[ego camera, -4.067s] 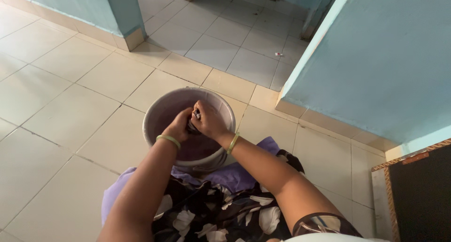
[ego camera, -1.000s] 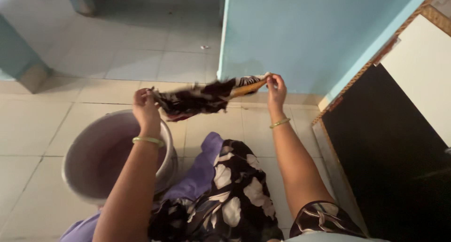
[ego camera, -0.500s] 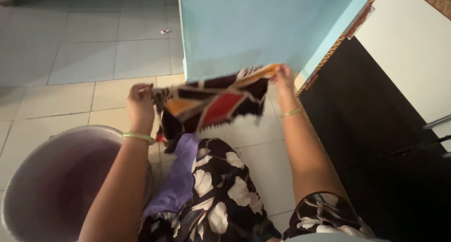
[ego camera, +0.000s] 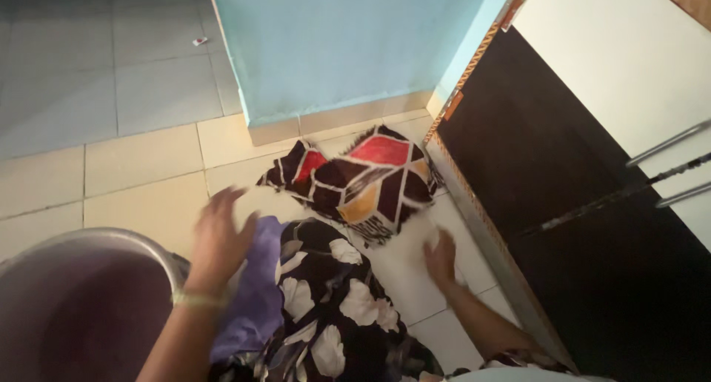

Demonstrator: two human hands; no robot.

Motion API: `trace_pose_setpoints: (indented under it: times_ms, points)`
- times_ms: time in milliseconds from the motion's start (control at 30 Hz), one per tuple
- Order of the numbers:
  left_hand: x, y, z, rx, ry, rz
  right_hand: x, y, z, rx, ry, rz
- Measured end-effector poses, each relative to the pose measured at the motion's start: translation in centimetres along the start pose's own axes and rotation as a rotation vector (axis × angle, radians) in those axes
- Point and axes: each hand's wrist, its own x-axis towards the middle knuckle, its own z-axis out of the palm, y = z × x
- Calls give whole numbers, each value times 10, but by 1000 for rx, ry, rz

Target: The person cleans a small rug by hand, dipping it into a bucket of water, scrubbing it on the floor, and rinsing it.

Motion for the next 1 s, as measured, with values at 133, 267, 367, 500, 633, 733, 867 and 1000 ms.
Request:
trace_pose_setpoints:
  times_ms: [133, 267, 367, 500, 633, 733, 867, 1000]
  points:
    - [-61, -40, -8, 517, 180, -48, -117, -4, -53, -1242, -482, -241]
    - [-111, -56, 5, 993, 204, -189, -177, -19, -75, -1486, -433, -58]
    - [-124, -66, 10, 799, 84, -293, -196, -27, -79, -1540, -414, 57]
    - [-127, -73, 9, 861, 272, -154, -206, -33, -80, -1592, -399, 186]
    - [-124, -62, 4, 863, 318, -140, -212, -24, -75, -1572, -382, 317]
    - [-117, -62, -5, 930, 271, -159, -213, -29, -76, -1488, -420, 355]
    - [-112, -78, -4, 813, 297, -144, -214, -34, -78, -1454, -457, 369]
    - [-106, -105, -3, 893, 239, -109, -214, -32, -82, -1424, -456, 381]
